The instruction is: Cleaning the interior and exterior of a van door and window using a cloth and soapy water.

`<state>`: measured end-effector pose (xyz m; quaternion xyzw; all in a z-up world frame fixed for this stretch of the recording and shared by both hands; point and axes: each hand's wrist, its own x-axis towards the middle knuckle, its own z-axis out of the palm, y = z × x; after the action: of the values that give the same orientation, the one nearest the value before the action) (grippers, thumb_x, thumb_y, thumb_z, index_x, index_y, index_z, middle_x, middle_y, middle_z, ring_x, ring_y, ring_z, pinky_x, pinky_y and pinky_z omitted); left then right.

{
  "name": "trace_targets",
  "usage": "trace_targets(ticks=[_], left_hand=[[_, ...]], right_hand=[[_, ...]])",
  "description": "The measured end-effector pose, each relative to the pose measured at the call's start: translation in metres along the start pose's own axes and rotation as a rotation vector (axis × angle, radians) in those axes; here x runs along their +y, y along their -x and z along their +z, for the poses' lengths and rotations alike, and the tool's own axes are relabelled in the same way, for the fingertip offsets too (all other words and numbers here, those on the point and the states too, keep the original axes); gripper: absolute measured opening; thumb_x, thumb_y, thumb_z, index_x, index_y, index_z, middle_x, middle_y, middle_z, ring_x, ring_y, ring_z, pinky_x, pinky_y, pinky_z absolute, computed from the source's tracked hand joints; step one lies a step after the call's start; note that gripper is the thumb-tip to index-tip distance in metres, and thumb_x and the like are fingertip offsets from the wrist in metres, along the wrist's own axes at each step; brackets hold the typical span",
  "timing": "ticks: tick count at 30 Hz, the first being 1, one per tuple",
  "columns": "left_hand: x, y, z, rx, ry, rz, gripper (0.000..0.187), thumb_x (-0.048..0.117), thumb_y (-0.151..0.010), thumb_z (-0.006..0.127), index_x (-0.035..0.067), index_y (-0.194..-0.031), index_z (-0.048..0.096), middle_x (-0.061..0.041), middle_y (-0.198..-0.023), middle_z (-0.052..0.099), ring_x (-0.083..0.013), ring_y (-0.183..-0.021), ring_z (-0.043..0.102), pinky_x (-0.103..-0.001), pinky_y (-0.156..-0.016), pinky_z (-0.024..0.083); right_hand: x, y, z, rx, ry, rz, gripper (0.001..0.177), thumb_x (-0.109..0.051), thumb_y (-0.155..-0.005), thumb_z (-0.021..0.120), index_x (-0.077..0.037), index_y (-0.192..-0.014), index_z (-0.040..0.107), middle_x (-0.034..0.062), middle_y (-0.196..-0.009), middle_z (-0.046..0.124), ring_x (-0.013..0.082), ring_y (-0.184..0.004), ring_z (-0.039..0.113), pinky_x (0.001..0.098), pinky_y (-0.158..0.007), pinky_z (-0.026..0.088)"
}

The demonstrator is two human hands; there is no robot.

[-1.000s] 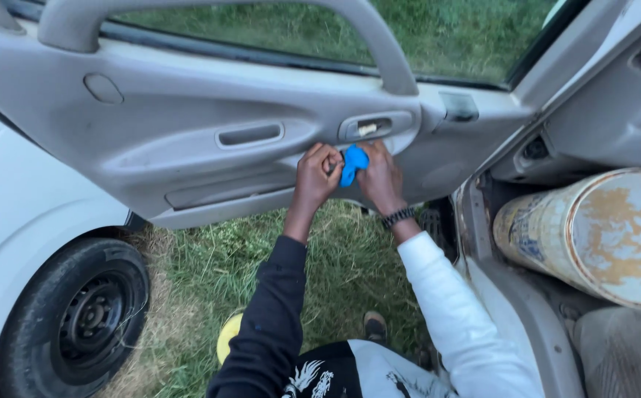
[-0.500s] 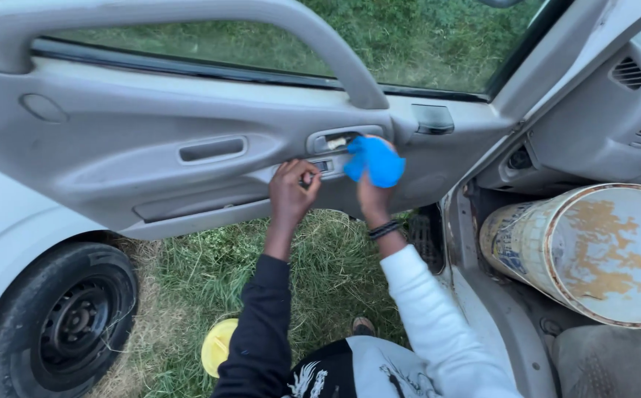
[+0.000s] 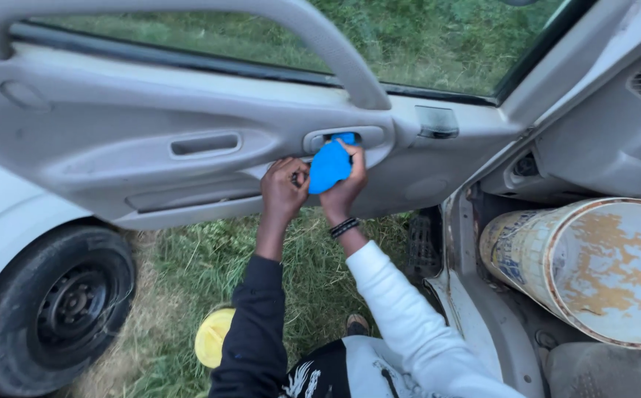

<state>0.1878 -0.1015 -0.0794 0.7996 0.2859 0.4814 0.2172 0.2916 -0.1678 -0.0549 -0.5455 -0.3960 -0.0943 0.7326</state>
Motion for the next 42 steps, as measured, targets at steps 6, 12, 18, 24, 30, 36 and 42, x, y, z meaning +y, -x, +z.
trace_targets(ticks=[6,12,18,24,30,36,42], left_hand=[[0.017,-0.002,-0.007,0.007,0.036,0.000,0.014,0.010,-0.076,0.082,0.013,-0.076,0.068,-0.002,-0.066,0.058,-0.0249,-0.071,0.061,-0.041,-0.067,0.048],[0.017,-0.003,-0.005,0.005,0.048,-0.026,0.013,0.008,-0.077,0.080,0.012,-0.078,0.067,-0.002,-0.069,0.058,-0.0226,-0.071,0.061,-0.040,-0.068,0.049],[0.020,-0.003,-0.006,-0.011,0.052,-0.030,0.013,0.008,-0.076,0.080,0.012,-0.078,0.068,-0.002,-0.068,0.058,-0.0239,-0.070,0.060,-0.040,-0.066,0.048],[0.006,0.000,0.000,-0.011,0.039,-0.025,0.014,0.004,-0.076,0.076,0.009,-0.078,0.063,-0.005,-0.069,0.056,-0.0269,-0.072,0.059,-0.041,-0.066,0.047],[0.011,-0.001,-0.004,-0.020,0.029,0.010,0.019,0.009,-0.078,0.081,0.008,-0.076,0.062,-0.007,-0.067,0.055,-0.0284,-0.070,0.058,-0.043,-0.066,0.046],[0.013,0.000,-0.004,-0.007,0.059,0.028,0.014,0.005,-0.082,0.078,0.006,-0.081,0.064,-0.011,-0.078,0.060,-0.0349,-0.084,0.063,-0.047,-0.074,0.049],[-0.002,0.002,0.003,-0.028,-0.018,0.013,0.017,0.002,-0.080,0.077,0.002,-0.079,0.060,-0.014,-0.085,0.063,-0.0376,-0.089,0.063,-0.047,-0.078,0.051]], right_hand=[[0.042,-0.021,-0.038,-0.145,0.192,-0.050,0.012,-0.006,-0.094,0.071,-0.006,-0.106,0.068,0.0083,-0.104,0.070,0.0216,-0.101,0.070,0.0335,-0.092,0.054],[0.023,-0.014,-0.030,-0.114,0.218,-0.012,0.023,-0.006,-0.087,0.072,-0.001,-0.108,0.066,0.0130,-0.103,0.071,0.0286,-0.100,0.071,0.0390,-0.089,0.054],[0.052,-0.012,-0.030,-0.176,0.326,0.089,0.037,-0.002,-0.095,0.068,-0.006,-0.132,0.070,0.0139,-0.121,0.074,0.0294,-0.114,0.074,0.0391,-0.099,0.057],[0.032,-0.013,-0.043,-0.382,0.401,0.158,0.050,0.008,-0.077,0.065,-0.001,-0.125,0.070,0.0189,-0.113,0.074,0.0312,-0.104,0.075,0.0399,-0.093,0.057],[-0.001,-0.027,-0.052,-0.297,0.191,-0.001,0.031,0.002,-0.088,0.070,-0.006,-0.118,0.074,0.0147,-0.116,0.076,0.0298,-0.108,0.075,0.0386,-0.094,0.058],[-0.013,-0.042,-0.002,-0.058,0.313,-0.125,0.021,-0.008,-0.087,0.073,-0.006,-0.106,0.066,0.0122,-0.102,0.065,0.0316,-0.103,0.063,0.0423,-0.095,0.048],[0.033,-0.020,0.005,-0.260,0.420,-0.325,0.025,-0.014,-0.097,0.070,-0.013,-0.122,0.068,0.0100,-0.118,0.064,0.0308,-0.121,0.058,0.0479,-0.112,0.033]])
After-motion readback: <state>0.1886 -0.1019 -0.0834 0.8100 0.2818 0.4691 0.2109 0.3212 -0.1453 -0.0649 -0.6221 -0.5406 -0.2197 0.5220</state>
